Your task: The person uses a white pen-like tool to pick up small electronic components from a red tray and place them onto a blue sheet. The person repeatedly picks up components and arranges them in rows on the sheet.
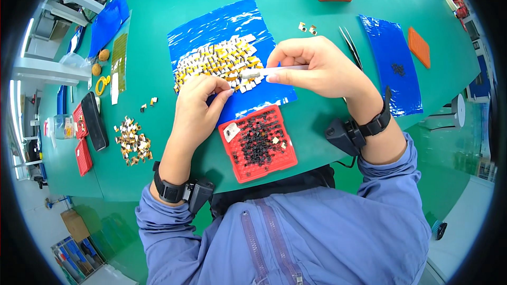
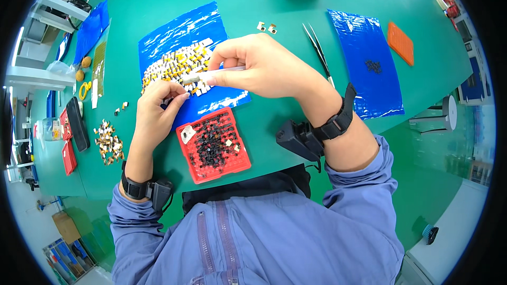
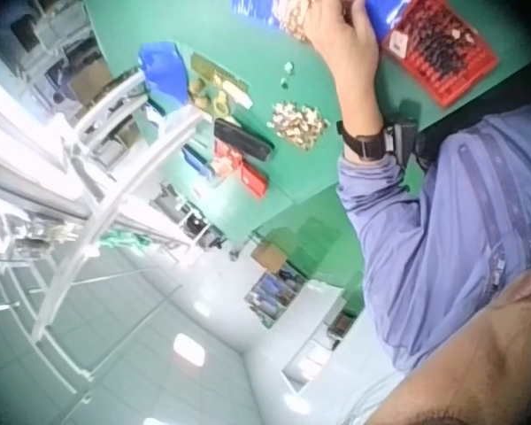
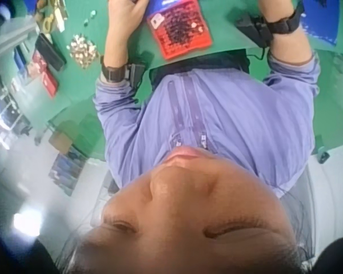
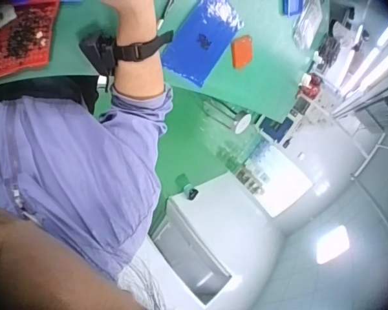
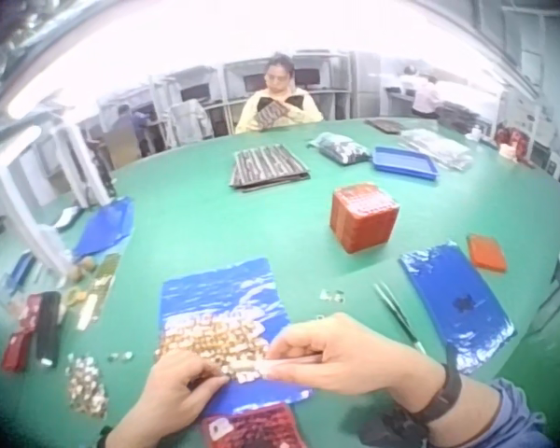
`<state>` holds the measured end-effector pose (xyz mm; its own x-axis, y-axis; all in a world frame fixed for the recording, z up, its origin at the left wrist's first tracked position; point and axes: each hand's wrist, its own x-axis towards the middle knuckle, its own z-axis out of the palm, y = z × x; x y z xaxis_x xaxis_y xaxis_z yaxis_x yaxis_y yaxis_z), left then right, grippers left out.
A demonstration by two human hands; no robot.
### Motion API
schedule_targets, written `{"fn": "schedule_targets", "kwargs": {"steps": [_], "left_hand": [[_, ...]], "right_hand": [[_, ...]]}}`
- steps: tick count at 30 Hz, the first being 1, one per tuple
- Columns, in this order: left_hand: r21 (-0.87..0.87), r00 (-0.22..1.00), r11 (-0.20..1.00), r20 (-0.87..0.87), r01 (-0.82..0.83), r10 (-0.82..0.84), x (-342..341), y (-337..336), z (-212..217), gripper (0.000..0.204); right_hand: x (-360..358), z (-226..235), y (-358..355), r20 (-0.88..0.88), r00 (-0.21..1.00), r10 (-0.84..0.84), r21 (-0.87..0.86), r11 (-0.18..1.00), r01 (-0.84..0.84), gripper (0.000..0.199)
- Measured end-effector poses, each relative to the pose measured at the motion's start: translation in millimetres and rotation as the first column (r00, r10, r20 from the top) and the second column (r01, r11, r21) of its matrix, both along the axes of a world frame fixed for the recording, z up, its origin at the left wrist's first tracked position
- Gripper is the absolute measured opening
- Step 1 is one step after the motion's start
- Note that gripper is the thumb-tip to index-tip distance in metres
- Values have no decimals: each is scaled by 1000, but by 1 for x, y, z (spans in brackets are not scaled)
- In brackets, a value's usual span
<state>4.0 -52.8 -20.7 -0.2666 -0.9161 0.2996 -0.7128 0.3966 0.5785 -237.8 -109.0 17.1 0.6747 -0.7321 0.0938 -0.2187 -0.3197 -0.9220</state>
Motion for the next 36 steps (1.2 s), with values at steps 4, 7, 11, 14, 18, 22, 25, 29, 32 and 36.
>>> {"fn": "schedule_targets", "kwargs": {"steps": [4,7,11,14,18,22,25,29,32,36], "left_hand": [[-44,999,999,22,-23,24,0,-1,-2,7],[-78,998,995,25,-57,59,1,0,-6,6],[-48,996,995,-12,-85,85,2,-1,-7,6],[-23,989,994,-101,-107,104,4,-1,-8,6],[28,884,992,-451,-126,125,9,2,1,5],[-153,631,988,-763,38,-142,14,43,52,11],[-557,292,746,-692,366,-660,8,95,97,30],[-826,-57,346,-412,444,-910,-15,127,143,16],[-920,-98,206,-251,334,-963,-21,135,146,21],[-961,-166,129,-172,243,-971,-31,140,147,28]], "right_hand": [[2,-4,0,15,1000,9,69,998,-10,12],[2,-6,1,5,1000,-2,108,994,1,11],[3,-8,2,58,998,-31,127,992,23,15],[3,-6,0,21,999,-30,126,992,27,14],[1,-6,-4,44,999,-23,141,990,17,13],[-1,-14,-7,107,994,-36,137,990,22,14],[1,-13,-1,128,991,27,129,991,-44,14],[1,-12,-1,89,995,55,147,987,-67,14],[4,-10,-1,86,995,48,169,984,-62,13],[0,-13,-3,106,994,15,168,985,-33,12]]}}
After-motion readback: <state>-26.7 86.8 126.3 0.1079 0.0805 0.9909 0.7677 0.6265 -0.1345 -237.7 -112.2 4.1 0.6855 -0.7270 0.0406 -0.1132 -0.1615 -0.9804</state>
